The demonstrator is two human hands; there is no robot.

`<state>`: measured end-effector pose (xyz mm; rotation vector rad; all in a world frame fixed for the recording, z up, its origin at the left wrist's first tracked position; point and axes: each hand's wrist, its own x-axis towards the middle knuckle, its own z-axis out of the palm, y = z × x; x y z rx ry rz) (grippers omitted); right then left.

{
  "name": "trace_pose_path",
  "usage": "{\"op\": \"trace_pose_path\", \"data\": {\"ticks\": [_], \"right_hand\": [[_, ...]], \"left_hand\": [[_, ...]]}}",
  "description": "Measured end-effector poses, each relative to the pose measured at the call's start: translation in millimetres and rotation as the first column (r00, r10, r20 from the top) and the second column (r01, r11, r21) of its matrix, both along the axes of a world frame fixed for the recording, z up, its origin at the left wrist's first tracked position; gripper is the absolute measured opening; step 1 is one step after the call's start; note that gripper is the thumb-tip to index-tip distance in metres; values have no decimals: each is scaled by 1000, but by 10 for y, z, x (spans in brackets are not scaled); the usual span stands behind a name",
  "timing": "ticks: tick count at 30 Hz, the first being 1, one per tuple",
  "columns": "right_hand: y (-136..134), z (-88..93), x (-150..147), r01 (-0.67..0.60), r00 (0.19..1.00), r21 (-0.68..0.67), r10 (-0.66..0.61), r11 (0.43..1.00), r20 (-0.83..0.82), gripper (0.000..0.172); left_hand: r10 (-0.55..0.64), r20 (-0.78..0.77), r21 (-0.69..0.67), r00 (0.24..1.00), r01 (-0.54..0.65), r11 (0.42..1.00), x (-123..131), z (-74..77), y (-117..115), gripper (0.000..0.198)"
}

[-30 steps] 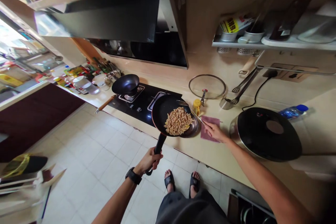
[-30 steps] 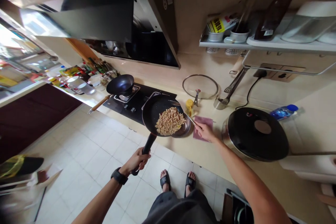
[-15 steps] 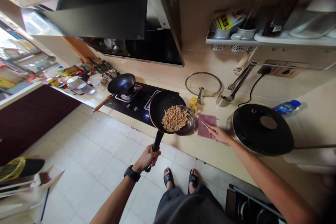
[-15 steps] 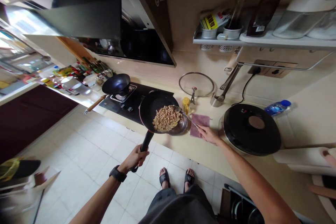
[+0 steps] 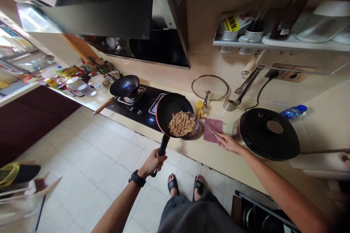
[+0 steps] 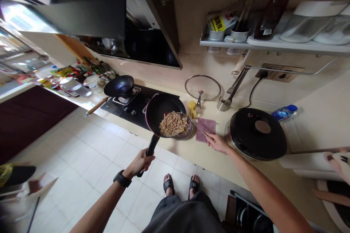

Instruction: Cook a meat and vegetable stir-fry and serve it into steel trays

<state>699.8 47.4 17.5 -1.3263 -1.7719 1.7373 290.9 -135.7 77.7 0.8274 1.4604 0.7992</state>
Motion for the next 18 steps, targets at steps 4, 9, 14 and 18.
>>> {"op": "trace_pose_path", "data": {"ticks": [4, 9, 14, 18], "right_hand": [[-27, -24, 30, 5, 1000, -14, -5, 1000, 9, 75], [-48, -33, 36, 21, 1000, -3, -21, 1000, 11, 74], [-91, 22, 14, 21, 1000, -9, -21, 1000, 15, 74], [-145, 55, 7, 17, 1000, -26, -17, 1000, 15, 71]], "left_hand": [[-4, -24, 12, 1000, 4, 1000, 21, 11, 37, 35], [-14, -60, 22, 998, 15, 1000, 39, 94, 103, 38], [-10, -72, 27, 997, 12, 1000, 35, 92, 133, 38], [-17, -84, 28, 996, 19, 999, 15, 57, 135, 35]]}}
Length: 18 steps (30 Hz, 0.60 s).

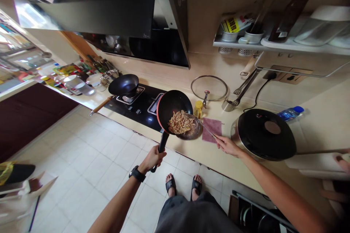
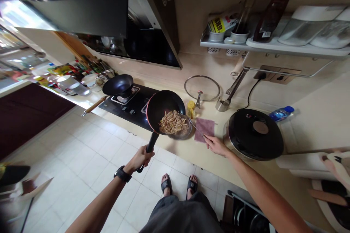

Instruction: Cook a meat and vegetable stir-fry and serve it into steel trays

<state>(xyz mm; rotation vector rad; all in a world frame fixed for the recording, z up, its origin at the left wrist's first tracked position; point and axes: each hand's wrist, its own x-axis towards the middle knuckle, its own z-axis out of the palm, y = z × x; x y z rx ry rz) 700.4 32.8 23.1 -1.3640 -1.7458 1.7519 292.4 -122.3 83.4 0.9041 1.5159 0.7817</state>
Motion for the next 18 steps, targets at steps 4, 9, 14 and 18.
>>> {"op": "trace_pose_path", "data": {"ticks": [4, 9, 14, 18], "right_hand": [[-53, 21, -7, 2, 1000, 0, -2, 1000, -22, 65], [-77, 23, -11, 6, 1000, 1, -6, 1000, -22, 64], [-74, -1, -14, 16, 1000, -3, -16, 1000, -17, 67], [-88, 6, -10, 18, 1000, 5, -17, 1000, -6, 68]], "left_hand": [[-14, -26, 3, 1000, 14, 1000, -22, -5, 9, 33], [-2, -25, 5, 1000, 2, 1000, -22, 18, 46, 34], [-2, -50, 6, 999, 3, 1000, -33, -10, 91, 34], [-3, -65, 0, 998, 3, 1000, -54, -36, 108, 33]]}}
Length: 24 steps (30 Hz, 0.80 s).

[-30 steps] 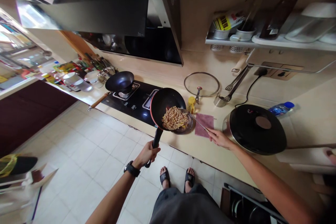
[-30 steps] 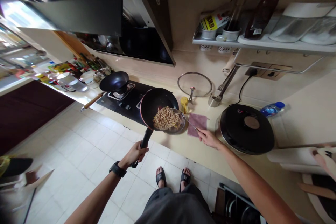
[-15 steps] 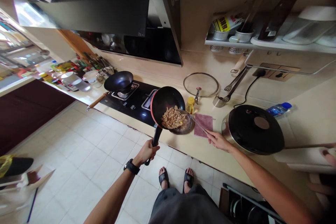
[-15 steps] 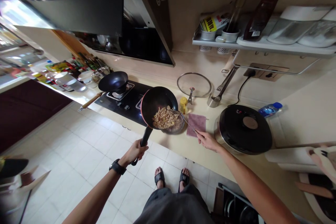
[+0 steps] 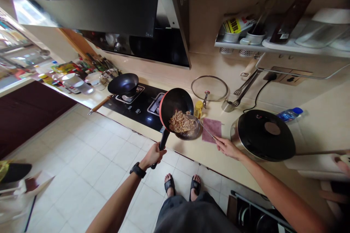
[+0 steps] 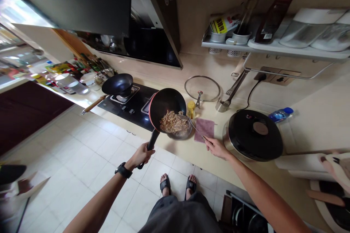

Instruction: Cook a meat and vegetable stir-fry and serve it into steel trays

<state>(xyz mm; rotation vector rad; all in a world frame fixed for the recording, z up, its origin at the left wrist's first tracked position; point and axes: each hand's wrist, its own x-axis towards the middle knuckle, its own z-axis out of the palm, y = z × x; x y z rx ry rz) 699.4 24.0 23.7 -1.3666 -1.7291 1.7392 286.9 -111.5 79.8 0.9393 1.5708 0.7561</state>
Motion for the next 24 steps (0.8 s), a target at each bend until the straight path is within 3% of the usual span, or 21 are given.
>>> {"op": "trace_pose_path", "data": {"ticks": [8, 19, 24], "right_hand": [[-58, 118, 1, -19, 1000, 34, 18, 999, 23, 62], [-116, 144, 95, -18, 1000, -1, 18, 1000, 25, 76], [-30, 203, 90, 19, 999, 46, -21, 999, 29, 78]], "left_hand": [[7, 17, 15, 1000, -7, 1000, -10, 12, 31, 34], [0, -17, 12, 1000, 0, 1000, -51, 36, 49, 33], [-12, -11, 8, 1000, 12, 1000, -102, 21, 8, 32]]}}
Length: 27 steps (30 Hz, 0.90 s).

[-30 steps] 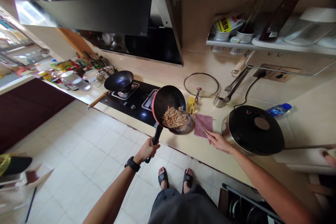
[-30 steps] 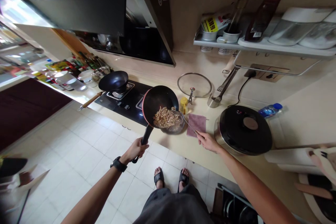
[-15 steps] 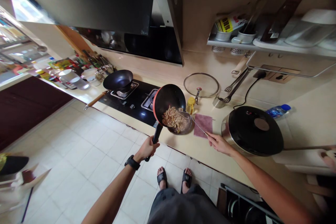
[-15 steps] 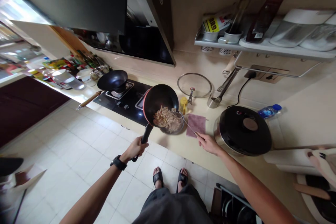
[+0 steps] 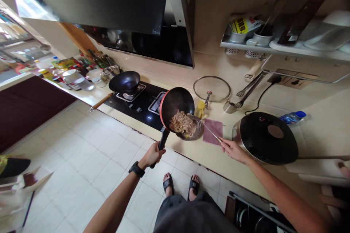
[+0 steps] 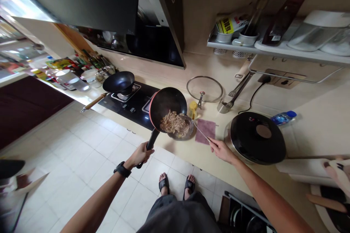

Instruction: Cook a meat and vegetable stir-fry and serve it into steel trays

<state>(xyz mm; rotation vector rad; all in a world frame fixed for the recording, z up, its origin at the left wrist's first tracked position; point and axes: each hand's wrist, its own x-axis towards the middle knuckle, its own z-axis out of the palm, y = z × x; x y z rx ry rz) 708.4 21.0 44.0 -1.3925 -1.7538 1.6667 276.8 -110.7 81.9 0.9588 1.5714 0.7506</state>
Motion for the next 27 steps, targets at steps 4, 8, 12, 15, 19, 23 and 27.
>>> {"op": "trace_pose_path", "data": {"ticks": [4, 8, 12, 15, 19, 23, 27], "right_hand": [[205, 9, -165, 38, 999, 34, -37, 999, -15, 84], [373, -36, -324, 28, 999, 46, -27, 999, -21, 84], [352, -109, -320, -10, 1000, 42, 10, 999, 14, 77], [250, -150, -278, -23, 999, 19, 23, 1000, 27, 73], [114, -190, -263, -1, 1000, -16, 1, 1000, 10, 72], [18, -220, -260, -6, 1000, -64, 4, 998, -22, 71], [-53, -207, -251, 6, 999, -93, -10, 996, -44, 71]], "left_hand": [[7, 11, -1, 1000, -7, 1000, -9, -8, -30, 32], [7, 29, -1, 1000, -7, 1000, 0, 17, -49, 32], [6, 24, 4, 1000, -6, 1000, -5, 37, -37, 31], [3, 7, 13, 1000, -3, 1000, -11, 19, -14, 30], [27, 10, 9, 1000, -27, 1000, -5, -27, 18, 31], [23, -5, 6, 1000, -23, 1000, 11, -40, 51, 31], [33, -13, 0, 999, -33, 999, 29, -20, 75, 31]]}}
